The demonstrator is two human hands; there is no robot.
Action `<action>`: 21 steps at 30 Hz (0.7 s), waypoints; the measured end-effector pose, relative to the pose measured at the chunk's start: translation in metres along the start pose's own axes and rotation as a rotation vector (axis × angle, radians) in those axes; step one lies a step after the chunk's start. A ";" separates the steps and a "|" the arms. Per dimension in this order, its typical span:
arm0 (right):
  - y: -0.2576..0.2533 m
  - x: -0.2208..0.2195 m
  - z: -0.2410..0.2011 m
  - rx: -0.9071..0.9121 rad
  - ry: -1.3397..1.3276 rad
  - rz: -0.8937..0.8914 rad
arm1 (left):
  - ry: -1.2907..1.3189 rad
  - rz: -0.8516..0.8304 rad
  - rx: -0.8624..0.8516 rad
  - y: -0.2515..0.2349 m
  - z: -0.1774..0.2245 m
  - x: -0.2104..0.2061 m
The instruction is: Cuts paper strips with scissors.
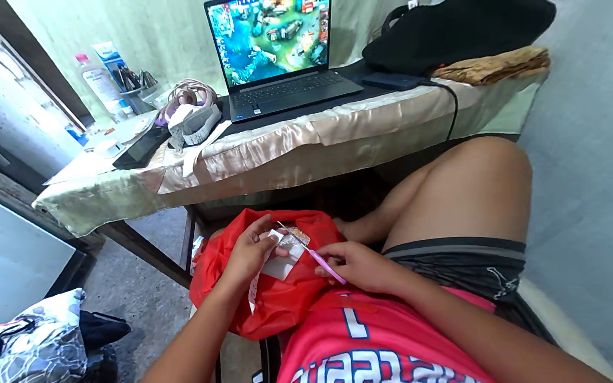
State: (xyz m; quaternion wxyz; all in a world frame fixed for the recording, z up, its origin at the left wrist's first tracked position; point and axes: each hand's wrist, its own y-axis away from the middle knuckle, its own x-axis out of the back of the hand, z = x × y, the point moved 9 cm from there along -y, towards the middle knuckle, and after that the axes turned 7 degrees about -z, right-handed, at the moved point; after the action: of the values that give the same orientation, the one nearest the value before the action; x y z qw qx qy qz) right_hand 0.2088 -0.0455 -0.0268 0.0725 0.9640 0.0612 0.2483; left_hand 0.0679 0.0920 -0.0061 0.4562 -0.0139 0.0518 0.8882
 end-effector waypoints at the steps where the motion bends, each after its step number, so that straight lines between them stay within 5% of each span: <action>1: 0.000 -0.001 -0.001 0.000 -0.031 -0.008 | -0.032 -0.001 -0.010 0.001 0.001 0.000; 13: 0.002 -0.006 -0.002 -0.008 -0.287 -0.037 | -0.403 0.020 -0.118 0.004 0.009 0.002; 21: -0.003 -0.010 0.006 -0.046 -0.253 -0.026 | -0.311 0.028 -0.065 0.002 0.004 0.005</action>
State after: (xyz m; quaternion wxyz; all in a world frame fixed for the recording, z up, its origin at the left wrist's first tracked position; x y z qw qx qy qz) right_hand 0.2029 -0.0450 -0.0367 0.1051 0.9849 0.0583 0.1248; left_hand 0.0637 0.0955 -0.0022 0.4457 0.1096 -0.0479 0.8872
